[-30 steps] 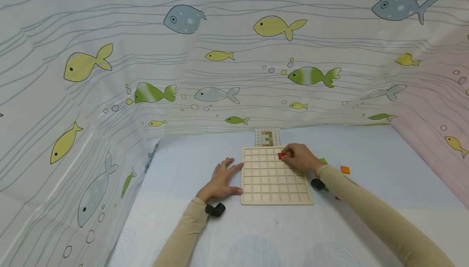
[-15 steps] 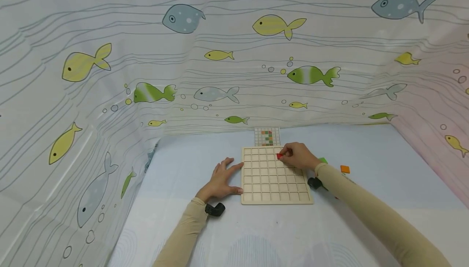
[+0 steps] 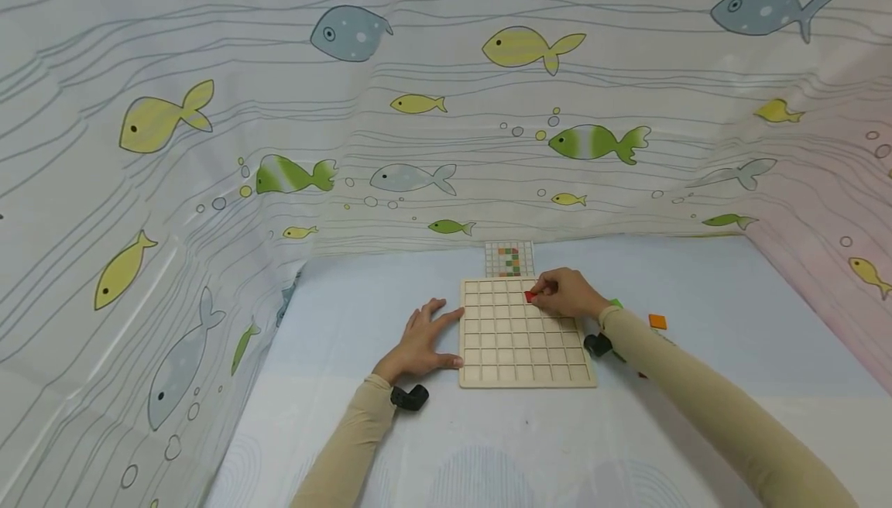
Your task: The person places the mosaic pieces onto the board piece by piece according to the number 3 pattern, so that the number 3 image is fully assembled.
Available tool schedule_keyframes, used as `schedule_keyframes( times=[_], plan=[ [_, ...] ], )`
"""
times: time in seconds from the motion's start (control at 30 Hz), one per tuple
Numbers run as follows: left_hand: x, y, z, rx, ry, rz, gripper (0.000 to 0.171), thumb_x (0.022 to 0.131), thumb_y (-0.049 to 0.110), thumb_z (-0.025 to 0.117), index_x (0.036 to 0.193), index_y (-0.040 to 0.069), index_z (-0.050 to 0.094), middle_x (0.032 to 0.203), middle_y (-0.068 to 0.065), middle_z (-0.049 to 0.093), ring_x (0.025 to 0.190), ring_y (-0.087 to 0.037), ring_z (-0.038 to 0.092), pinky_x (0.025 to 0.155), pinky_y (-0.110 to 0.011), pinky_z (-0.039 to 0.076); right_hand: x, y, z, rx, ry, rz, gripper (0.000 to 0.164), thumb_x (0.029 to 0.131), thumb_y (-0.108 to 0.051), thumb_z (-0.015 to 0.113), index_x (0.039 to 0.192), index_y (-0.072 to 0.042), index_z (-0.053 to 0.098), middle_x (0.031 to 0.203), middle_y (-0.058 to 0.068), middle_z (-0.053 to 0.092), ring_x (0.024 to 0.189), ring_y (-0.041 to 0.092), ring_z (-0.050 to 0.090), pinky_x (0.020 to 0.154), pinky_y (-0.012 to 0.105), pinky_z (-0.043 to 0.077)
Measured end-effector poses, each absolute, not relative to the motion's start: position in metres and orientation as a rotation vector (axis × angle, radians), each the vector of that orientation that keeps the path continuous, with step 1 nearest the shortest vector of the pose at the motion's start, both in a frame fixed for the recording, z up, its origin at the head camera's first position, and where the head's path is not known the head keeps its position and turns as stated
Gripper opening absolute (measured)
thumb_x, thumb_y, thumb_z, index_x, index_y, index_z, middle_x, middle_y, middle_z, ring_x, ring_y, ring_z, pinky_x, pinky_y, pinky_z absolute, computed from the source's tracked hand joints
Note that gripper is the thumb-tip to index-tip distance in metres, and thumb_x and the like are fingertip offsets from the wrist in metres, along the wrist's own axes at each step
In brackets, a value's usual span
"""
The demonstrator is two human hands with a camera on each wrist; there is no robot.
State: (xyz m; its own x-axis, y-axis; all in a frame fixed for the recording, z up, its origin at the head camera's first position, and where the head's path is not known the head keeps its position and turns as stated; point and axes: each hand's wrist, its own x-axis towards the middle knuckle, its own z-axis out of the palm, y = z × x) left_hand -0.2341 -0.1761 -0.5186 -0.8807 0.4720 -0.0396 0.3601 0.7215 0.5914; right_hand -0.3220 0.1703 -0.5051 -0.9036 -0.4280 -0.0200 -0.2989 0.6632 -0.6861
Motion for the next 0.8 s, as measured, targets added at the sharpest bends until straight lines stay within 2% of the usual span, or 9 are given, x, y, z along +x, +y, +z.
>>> schedule_keyframes(
  times=[0.3,0.67,0.8],
  plan=[
    [-0.236,-0.1769,-0.522,0.671,2.74,0.871,0.092,0.084,0.033,0.091,0.162,0.014,0.044,0.171,-0.026,0.022,0.163,-0.045,0.012,0.132,-0.066,0.004,-0.3219,0.1686,-0.5015,-0.582,2.683,-1.086,0.011,0.093,-0.016,0.083,0.095,-0.007,0.077,0.089,0.007,0.071,0.075,0.015,0.049,0.067,0.026,0.04],
    [-0.2359,-0.1767,-0.5222,0.664,2.742,0.858,0.092,0.085,0.033,0.091,0.162,0.014,0.045,0.171,-0.026,0.022,0.163,-0.045,0.013,0.132,-0.065,0.004,-0.3241,0.1702,-0.5046,-0.574,2.678,-1.085,0.012,0.093,-0.019,0.084,0.095,-0.008,0.079,0.081,0.001,0.066,0.072,0.015,0.05,0.065,0.026,0.041],
    [-0.2345,-0.1764,-0.5219,0.664,2.742,0.861,0.092,0.085,0.033,0.09,0.162,0.014,0.045,0.171,-0.026,0.022,0.163,-0.045,0.012,0.132,-0.065,0.004,-0.3251,0.1708,-0.5067,-0.586,2.669,-1.087,0.013,0.093,-0.019,0.083,0.098,-0.008,0.079,0.083,0.003,0.068,0.073,0.015,0.05,0.065,0.026,0.041]
  ],
)
